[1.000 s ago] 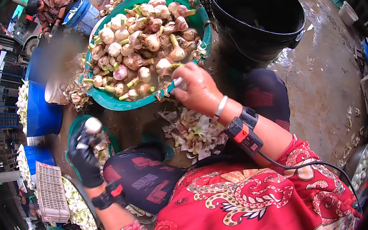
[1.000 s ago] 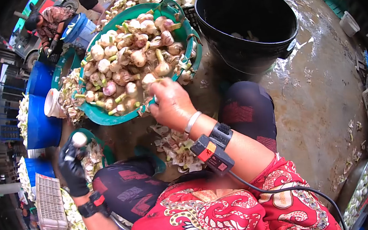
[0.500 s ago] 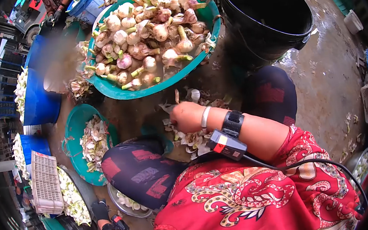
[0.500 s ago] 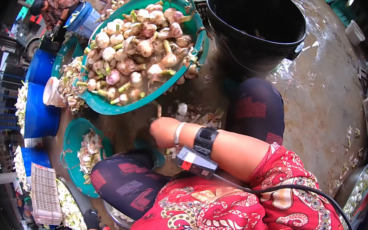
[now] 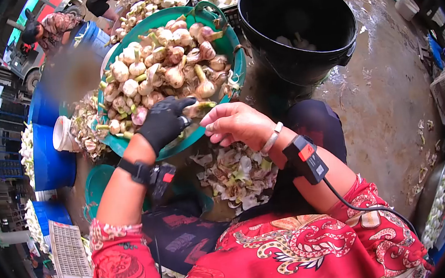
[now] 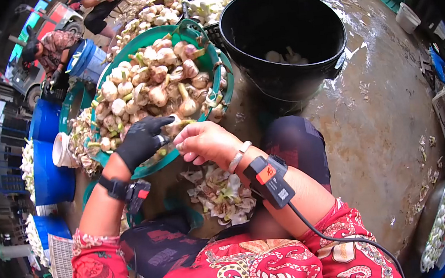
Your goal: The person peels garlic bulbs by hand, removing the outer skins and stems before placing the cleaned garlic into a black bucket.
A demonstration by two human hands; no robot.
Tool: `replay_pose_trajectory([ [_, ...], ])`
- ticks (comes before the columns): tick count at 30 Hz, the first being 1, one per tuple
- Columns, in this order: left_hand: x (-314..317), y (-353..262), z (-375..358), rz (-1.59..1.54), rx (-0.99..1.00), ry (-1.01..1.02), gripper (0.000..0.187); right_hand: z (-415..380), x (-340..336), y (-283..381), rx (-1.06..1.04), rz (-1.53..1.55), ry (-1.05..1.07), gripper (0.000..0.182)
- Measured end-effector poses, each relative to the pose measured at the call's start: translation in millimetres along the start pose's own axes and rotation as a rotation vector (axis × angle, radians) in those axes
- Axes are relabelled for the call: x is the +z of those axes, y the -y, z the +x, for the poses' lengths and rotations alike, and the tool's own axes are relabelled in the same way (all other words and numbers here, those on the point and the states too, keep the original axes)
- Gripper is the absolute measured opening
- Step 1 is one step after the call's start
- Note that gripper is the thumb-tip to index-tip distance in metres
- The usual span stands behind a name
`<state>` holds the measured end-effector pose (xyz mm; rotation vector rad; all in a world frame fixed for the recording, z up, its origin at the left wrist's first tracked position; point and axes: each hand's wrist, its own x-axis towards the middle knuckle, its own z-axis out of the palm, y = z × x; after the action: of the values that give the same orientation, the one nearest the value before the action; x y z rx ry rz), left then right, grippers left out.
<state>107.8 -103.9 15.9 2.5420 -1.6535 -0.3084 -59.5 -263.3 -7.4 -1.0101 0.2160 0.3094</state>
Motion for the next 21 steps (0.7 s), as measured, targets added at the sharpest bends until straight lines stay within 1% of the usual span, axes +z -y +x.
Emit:
replay_pose_trajectory([
  [1,5,-3,23,-0.046,0.001,0.096,0.050,0,-2,3,-0.071,-0.063,-0.149,0.014],
  [2,24,4,40,0.001,0.042,0.126,0.049,1,-5,8,-0.143,-0.128,-0.300,0.014],
  [3,40,11,56,0.045,0.084,0.153,0.048,2,-10,13,-0.156,-0.124,-0.309,0.014],
  [5,50,0,76,0.305,-0.024,0.333,0.045,1,-17,17,-0.191,-0.011,-0.419,0.014],
  [6,57,4,78,0.380,-0.039,0.343,0.040,1,-18,19,-0.206,-0.009,-0.438,0.014],
  [7,51,0,74,0.310,-0.107,0.318,0.033,3,-20,19,-0.208,-0.001,-0.444,0.014],
  [9,61,41,57,0.010,-0.017,0.056,0.025,6,-20,14,-0.307,-0.171,-0.480,0.014],
  [10,49,42,43,-0.244,-0.060,-0.060,0.024,6,-21,15,-0.272,-0.189,-0.449,0.020],
  [11,29,35,27,-0.493,-0.104,-0.183,0.024,8,-18,12,-0.270,-0.184,-0.441,0.020],
  [12,14,24,9,-0.984,-0.441,-0.125,0.024,10,-13,8,-0.309,-0.229,-0.383,0.029],
  [13,-1,8,-8,-1.084,-0.475,-0.206,0.022,12,-7,5,-0.347,-0.275,-0.321,0.040],
  [14,0,-5,-23,-1.324,-0.416,-0.271,0.023,11,2,3,-0.361,-0.282,-0.237,0.063],
  [15,3,-14,-38,-1.564,-0.345,-0.341,0.024,11,13,1,-0.407,-0.253,-0.191,0.072],
  [16,8,-16,-54,-1.536,-0.318,-0.318,0.026,15,20,-5,-0.405,-0.140,-0.114,0.072],
  [17,6,-39,-59,-1.562,-0.359,-0.383,0.027,18,24,-11,-0.402,-0.029,-0.042,0.072],
  [19,13,-51,-72,-1.480,-0.352,-0.451,0.028,18,29,-17,-0.397,-0.025,-0.041,0.073],
  [21,14,-59,-78,-1.472,-0.368,-0.489,0.028,21,33,-25,-0.398,-0.024,-0.043,0.073],
])
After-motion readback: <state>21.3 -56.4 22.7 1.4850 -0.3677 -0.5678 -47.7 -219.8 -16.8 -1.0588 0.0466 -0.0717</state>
